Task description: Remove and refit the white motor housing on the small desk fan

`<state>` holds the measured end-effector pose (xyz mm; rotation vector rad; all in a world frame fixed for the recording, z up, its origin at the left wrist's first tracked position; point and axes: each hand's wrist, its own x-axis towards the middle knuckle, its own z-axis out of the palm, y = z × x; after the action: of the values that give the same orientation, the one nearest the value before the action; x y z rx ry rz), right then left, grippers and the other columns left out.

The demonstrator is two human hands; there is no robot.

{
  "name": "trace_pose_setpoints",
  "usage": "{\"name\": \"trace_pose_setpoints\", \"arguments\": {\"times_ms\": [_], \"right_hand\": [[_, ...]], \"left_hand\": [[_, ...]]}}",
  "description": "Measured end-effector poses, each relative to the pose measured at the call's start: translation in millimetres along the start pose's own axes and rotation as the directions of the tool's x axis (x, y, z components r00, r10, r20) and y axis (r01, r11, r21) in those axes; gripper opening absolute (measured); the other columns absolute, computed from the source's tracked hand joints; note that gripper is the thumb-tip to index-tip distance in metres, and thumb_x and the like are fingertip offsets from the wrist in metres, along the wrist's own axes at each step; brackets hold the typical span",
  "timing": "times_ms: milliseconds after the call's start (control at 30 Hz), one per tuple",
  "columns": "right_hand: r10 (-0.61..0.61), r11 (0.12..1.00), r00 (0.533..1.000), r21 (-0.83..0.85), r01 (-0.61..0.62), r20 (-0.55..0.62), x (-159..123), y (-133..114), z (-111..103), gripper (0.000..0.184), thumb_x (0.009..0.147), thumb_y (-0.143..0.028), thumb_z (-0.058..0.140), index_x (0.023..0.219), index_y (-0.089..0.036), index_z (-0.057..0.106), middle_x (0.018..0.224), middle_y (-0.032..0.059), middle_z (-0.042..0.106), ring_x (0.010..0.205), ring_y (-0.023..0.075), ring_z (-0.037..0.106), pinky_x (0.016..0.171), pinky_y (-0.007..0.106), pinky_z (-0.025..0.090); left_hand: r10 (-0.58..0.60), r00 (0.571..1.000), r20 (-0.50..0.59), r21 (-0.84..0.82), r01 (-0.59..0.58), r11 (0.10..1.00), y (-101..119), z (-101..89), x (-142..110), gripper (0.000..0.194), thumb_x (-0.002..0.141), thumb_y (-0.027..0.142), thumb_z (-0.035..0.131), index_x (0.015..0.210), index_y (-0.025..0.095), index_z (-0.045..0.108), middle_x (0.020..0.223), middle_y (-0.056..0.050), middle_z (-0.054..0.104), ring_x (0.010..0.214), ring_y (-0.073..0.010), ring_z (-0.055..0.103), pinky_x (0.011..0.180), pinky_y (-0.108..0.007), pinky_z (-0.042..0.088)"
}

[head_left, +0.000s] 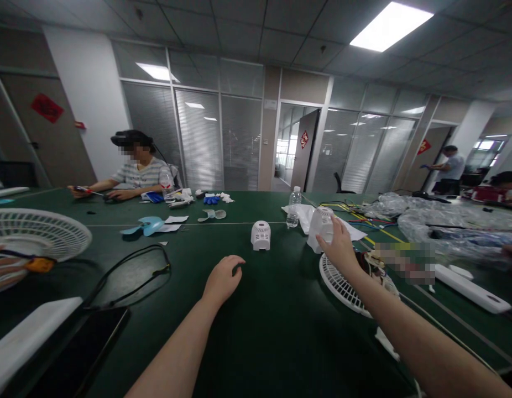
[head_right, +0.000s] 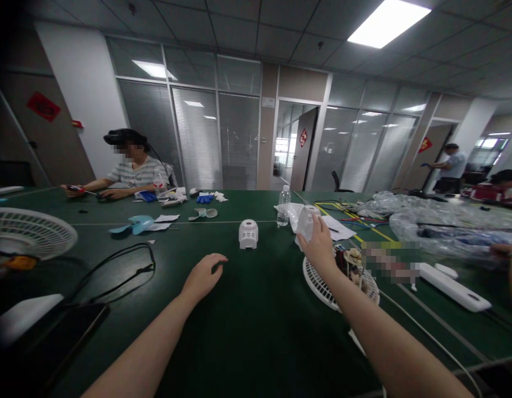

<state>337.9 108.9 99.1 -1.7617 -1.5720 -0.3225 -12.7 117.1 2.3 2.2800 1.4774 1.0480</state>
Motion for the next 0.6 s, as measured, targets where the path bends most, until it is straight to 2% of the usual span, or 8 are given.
{"name": "trace_pose_setpoints", "arguments": {"times_ms": [67,100,200,233,300,400,500,600], "right_hand": [[-0.079,0.997,0.994,0.002,0.079,-0.080,-27,9,-30,0.071,0.085,-0.047,0.050,0.144,-0.015,0.027,0.147,0.0156,0.035,0.137,0.0285,0.030,0.112,0.046,0.025],[-0.111,0.994,0.978,-0.012,0.110,-0.176,-39,18,-44,0.070,0.085,-0.049,0.049,0.142,-0.014,0.030,0.143,0.0176,0.040,0.134,0.0303,0.034,0.110,0.048,0.027],[-0.049,0.997,0.955,-0.079,0.027,-0.292,-68,63,-73,0.076,0.081,-0.056,0.051,0.140,-0.010,0.033,0.138,0.0219,0.044,0.130,0.0354,0.040,0.107,0.051,0.031],[0.011,0.996,0.969,-0.083,-0.033,-0.245,-75,80,-77,0.081,0.078,-0.059,0.052,0.140,-0.009,0.033,0.137,0.0228,0.046,0.128,0.0372,0.042,0.105,0.052,0.033],[0.141,0.989,0.990,-0.049,-0.141,-0.015,-82,109,-77,0.085,0.073,-0.063,0.054,0.137,-0.009,0.038,0.130,0.0224,0.053,0.120,0.0386,0.051,0.098,0.051,0.041],[0.198,0.977,0.929,0.013,-0.212,0.314,-87,129,-68,0.072,0.071,-0.062,0.054,0.125,-0.015,0.053,0.113,0.0162,0.066,0.104,0.0349,0.063,0.086,0.045,0.049],[0.163,0.984,0.928,0.011,-0.177,0.334,-90,116,-55,0.064,0.073,-0.059,0.054,0.121,-0.016,0.057,0.112,0.0140,0.067,0.103,0.0327,0.064,0.086,0.044,0.049],[0.072,0.995,0.939,0.040,-0.090,0.335,-94,82,-39,0.066,0.074,-0.057,0.055,0.124,-0.014,0.054,0.120,0.0152,0.063,0.109,0.0315,0.060,0.092,0.044,0.047]], "left_hand": [[0.000,1.000,0.007,0.004,0.000,1.000,2,-0.5,0,0.030,0.085,0.022,0.047,0.107,0.026,0.066,0.116,-0.004,0.065,0.111,-0.0224,0.059,0.097,-0.042,0.047],[-0.002,1.000,0.012,0.005,0.002,1.000,3,-0.8,0,0.030,0.085,0.022,0.047,0.108,0.026,0.066,0.116,-0.004,0.065,0.111,-0.0224,0.059,0.097,-0.042,0.047],[-0.017,1.000,0.023,0.001,0.017,1.000,6,-1.6,-1,0.030,0.086,0.024,0.046,0.109,0.026,0.065,0.118,-0.004,0.064,0.112,-0.0227,0.058,0.095,-0.043,0.048],[-0.021,0.999,0.024,-0.002,0.021,1.000,8,-1.8,-2,0.030,0.086,0.024,0.046,0.109,0.026,0.065,0.119,-0.004,0.064,0.112,-0.0228,0.058,0.095,-0.043,0.048],[-0.019,0.999,0.027,-0.009,0.020,1.000,10,-2.2,-3,0.030,0.086,0.025,0.046,0.109,0.026,0.065,0.119,-0.004,0.064,0.112,-0.0229,0.059,0.094,-0.042,0.049],[-0.010,1.000,0.028,-0.015,0.010,1.000,11,-2.2,-5,0.030,0.086,0.024,0.047,0.109,0.027,0.065,0.119,-0.004,0.064,0.112,-0.0228,0.058,0.095,-0.042,0.049],[-0.012,0.999,0.032,-0.018,0.013,1.000,12,-1.6,-5,0.030,0.086,0.024,0.047,0.110,0.026,0.065,0.121,-0.004,0.063,0.114,-0.0229,0.057,0.098,-0.043,0.047],[-0.010,0.998,0.055,-0.031,0.012,0.999,14,-1.6,-5,0.031,0.086,0.024,0.048,0.113,0.026,0.064,0.124,-0.004,0.061,0.117,-0.0227,0.055,0.102,-0.045,0.044]]}}
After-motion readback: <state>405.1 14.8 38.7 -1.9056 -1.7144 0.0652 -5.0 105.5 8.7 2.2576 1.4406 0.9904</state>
